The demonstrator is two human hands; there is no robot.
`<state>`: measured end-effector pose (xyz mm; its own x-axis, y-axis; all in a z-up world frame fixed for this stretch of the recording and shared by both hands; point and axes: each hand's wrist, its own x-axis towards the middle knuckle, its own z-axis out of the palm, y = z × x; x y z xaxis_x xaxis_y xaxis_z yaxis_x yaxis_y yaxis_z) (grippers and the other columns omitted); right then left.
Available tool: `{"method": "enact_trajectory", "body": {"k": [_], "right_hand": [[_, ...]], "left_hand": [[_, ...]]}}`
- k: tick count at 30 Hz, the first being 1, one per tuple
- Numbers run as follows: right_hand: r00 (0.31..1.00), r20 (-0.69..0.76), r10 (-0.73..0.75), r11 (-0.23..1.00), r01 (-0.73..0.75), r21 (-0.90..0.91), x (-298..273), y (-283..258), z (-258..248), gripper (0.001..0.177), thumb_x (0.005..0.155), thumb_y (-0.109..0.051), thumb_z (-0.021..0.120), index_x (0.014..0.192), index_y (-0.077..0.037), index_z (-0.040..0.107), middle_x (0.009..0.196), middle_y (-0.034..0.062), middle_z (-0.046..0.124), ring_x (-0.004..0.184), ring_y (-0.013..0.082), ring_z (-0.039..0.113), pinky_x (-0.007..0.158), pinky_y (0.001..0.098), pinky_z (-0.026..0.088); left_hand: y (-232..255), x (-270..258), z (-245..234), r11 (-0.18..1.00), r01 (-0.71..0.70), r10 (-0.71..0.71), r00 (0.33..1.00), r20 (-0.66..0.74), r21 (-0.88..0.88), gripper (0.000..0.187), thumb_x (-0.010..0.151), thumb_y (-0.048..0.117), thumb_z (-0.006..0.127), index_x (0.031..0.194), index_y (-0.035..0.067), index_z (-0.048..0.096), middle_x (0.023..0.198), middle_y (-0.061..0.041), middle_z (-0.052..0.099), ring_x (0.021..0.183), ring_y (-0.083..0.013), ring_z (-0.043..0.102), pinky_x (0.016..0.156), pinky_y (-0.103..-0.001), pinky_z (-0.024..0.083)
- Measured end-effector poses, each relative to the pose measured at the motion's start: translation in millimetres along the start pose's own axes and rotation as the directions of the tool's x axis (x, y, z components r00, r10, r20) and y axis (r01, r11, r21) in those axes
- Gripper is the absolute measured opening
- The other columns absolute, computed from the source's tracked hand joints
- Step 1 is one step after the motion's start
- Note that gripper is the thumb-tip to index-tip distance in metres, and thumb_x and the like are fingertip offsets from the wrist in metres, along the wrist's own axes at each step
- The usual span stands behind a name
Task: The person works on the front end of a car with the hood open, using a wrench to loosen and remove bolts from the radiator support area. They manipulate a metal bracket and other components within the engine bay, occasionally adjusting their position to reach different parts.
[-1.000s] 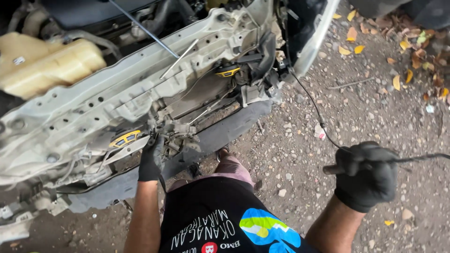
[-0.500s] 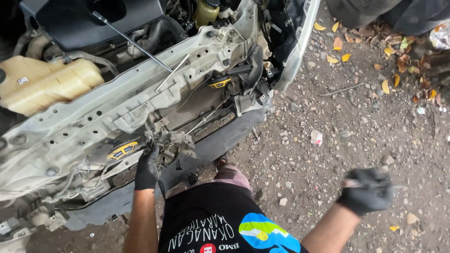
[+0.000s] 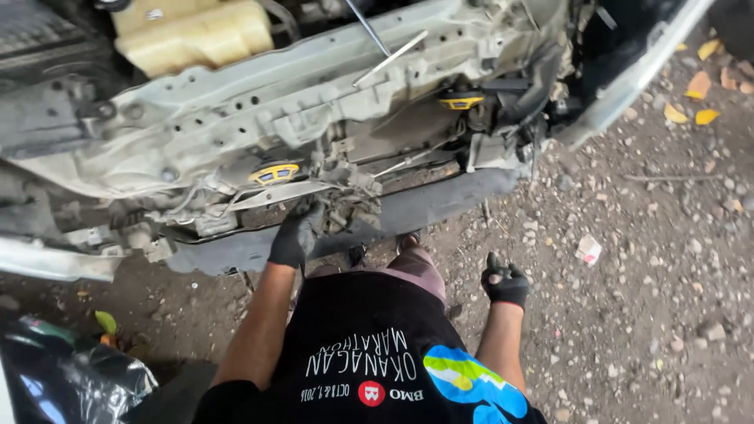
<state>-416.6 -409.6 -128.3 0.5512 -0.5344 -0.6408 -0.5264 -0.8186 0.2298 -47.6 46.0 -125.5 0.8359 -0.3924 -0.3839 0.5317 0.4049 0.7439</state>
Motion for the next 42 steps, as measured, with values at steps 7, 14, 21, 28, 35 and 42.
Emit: {"method": "enact_trajectory", "body": {"k": [7,14,21,28,35,42], "right_hand": [[0.901,0.272,-0.337,-0.899,-0.394,0.193,30,-88,-13,0.029,0.1,-0.034,0.05,0.108,-0.008,0.059,0.076,0.0006,0.061,0.064,0.0195,0.058,0.058,0.0334,0.045],[0.784,0.592,-0.186,-0.819,-0.457,0.348,9,-80,2,0.037,0.098,-0.041,0.05,0.099,-0.005,0.059,0.065,0.0046,0.056,0.052,0.021,0.046,0.045,0.0339,0.034],[0.782,0.38,-0.494,-0.567,-0.622,0.541,-46,-146,-105,0.041,0.1,-0.042,0.054,0.112,-0.004,0.065,0.07,0.0014,0.063,0.046,0.015,0.048,0.044,0.029,0.043],[0.75,0.373,-0.546,-0.626,-0.661,0.413,-7,-135,-28,0.029,0.103,-0.032,0.056,0.107,-0.005,0.066,0.071,0.0,0.063,0.051,0.0144,0.054,0.046,0.0285,0.045],[0.792,0.608,0.054,0.363,-0.583,0.727,-49,-73,44,0.042,0.094,-0.047,0.066,0.086,-0.006,0.068,0.059,0.0089,0.058,0.041,0.024,0.052,0.041,0.0448,0.041],[0.924,0.364,-0.118,0.361,-0.302,0.882,-80,-172,-166,0.045,0.091,-0.049,0.066,0.107,-0.007,0.072,0.075,0.0119,0.067,0.045,0.0201,0.054,0.034,0.0364,0.042]], "left_hand": [[15,-61,10,0.904,0.118,-0.121,0.992,0.02,-0.41,0.02,0.102,0.003,0.059,0.12,0.004,0.067,0.112,-0.004,0.069,0.106,-0.0144,0.065,0.096,-0.028,0.051],[34,-100,27,0.945,0.162,-0.149,0.986,0.069,-0.283,0.024,0.109,0.012,0.055,0.129,0.001,0.061,0.118,-0.011,0.069,0.106,-0.0239,0.067,0.09,-0.04,0.056],[5,-101,16,0.9,0.275,-0.291,0.957,0.004,-0.339,0.028,0.106,0.017,0.054,0.131,0.005,0.059,0.124,-0.012,0.069,0.107,-0.0285,0.07,0.085,-0.048,0.059],[18,-105,-6,0.915,0.278,-0.317,0.944,-0.094,-0.292,0.024,0.104,0.02,0.056,0.126,0.01,0.061,0.116,-0.008,0.071,0.099,-0.0258,0.07,0.083,-0.051,0.059],[27,-111,-64,0.907,0.163,-0.269,0.934,-0.236,-0.389,0.021,0.107,0.024,0.057,0.123,0.011,0.061,0.114,-0.011,0.072,0.096,-0.0272,0.071,0.081,-0.049,0.057],[21,-125,-60,0.934,0.204,-0.26,0.951,-0.167,-0.293,0.019,0.104,0.016,0.055,0.12,0.01,0.063,0.105,-0.006,0.071,0.094,-0.0256,0.072,0.08,-0.05,0.06]]}}
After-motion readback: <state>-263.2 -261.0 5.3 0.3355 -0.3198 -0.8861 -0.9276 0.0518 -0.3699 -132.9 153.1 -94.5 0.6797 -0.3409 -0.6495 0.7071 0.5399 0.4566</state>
